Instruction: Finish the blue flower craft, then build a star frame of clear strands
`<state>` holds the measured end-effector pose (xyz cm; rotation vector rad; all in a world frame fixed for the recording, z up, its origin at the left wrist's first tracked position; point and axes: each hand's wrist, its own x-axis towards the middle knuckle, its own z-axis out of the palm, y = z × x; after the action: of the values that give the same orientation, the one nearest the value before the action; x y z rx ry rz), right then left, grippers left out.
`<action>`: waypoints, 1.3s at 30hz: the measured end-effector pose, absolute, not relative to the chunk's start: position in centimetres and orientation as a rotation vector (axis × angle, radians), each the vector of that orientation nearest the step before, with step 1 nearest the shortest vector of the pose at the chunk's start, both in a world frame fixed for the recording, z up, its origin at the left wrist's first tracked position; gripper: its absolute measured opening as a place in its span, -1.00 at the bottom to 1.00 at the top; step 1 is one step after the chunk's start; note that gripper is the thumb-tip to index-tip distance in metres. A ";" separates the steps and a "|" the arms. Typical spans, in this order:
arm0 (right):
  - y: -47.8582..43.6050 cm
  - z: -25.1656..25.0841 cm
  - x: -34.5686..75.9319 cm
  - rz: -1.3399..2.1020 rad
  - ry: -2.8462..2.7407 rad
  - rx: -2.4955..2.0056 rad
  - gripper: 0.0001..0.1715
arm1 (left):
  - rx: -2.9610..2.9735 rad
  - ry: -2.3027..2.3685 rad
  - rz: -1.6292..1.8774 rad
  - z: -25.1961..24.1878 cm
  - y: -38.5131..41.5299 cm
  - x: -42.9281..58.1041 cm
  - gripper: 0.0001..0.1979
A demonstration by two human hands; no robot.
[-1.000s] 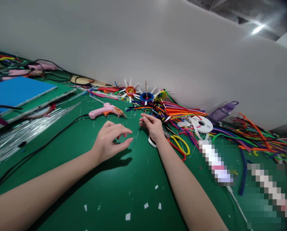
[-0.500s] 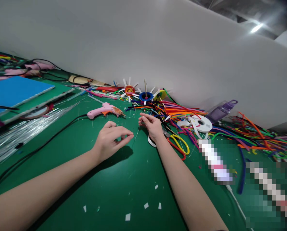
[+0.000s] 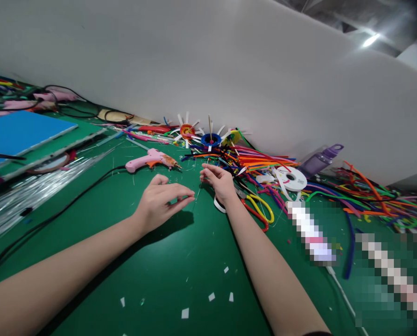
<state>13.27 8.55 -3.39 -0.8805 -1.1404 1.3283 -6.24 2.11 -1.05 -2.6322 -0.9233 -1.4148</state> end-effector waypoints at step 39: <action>9.3 -2.9 13.7 1.122 -0.925 -0.811 -0.47 | -2.838 -0.924 -1.367 -1.8 2.5 -6.0 -0.88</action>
<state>13.67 9.28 -2.86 -0.8115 -0.9251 1.1215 -6.00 2.51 -1.76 -2.8382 -0.9243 -1.3670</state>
